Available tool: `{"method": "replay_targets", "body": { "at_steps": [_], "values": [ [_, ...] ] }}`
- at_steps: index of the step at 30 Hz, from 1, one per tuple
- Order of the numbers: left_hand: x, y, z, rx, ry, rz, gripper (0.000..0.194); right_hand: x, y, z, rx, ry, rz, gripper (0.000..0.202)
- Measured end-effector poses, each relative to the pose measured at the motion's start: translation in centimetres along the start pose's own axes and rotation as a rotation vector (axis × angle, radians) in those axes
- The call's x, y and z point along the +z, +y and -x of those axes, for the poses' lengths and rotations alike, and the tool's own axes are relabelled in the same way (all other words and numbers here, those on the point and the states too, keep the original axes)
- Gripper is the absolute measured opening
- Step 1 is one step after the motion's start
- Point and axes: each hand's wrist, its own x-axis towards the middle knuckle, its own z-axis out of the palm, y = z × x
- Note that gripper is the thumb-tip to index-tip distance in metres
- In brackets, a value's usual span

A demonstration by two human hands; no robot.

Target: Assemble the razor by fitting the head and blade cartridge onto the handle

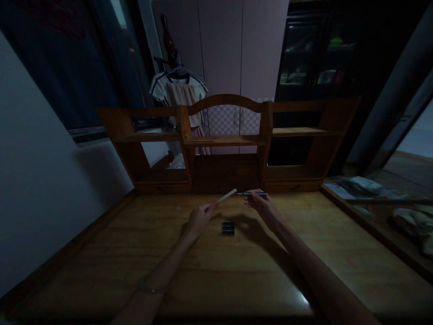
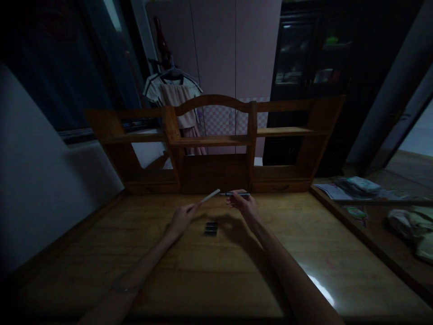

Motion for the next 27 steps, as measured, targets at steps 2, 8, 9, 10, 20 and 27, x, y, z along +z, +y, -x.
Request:
{"method": "replay_targets", "body": {
  "at_steps": [2, 8, 9, 10, 20, 27],
  "values": [
    [0.01, 0.03, -0.02, -0.033, 0.018, -0.048, 0.056, 0.20, 0.02, 0.24, -0.007, -0.016, 0.036, 0.027],
    [-0.29, 0.00, -0.05, -0.049, 0.060, -0.089, 0.056, 0.35, 0.24, 0.35, 0.006, -0.015, 0.064, 0.030],
    [-0.32, -0.02, -0.06, -0.053, 0.066, -0.087, 0.056, 0.32, 0.27, 0.32, 0.004, -0.011, 0.069, 0.031],
    [-0.35, -0.03, -0.06, -0.054, 0.071, -0.085, 0.055, 0.30, 0.29, 0.29, 0.000, -0.004, 0.077, 0.031],
    [-0.62, 0.34, 0.15, -0.005, 0.094, -0.107, 0.057, 0.30, 0.27, 0.33, -0.051, 0.040, 0.151, 0.030],
    [-0.89, -0.01, -0.03, -0.062, 0.143, -0.146, 0.054, 0.33, 0.22, 0.37, -0.062, 0.035, 0.159, 0.032]
  ]
}}
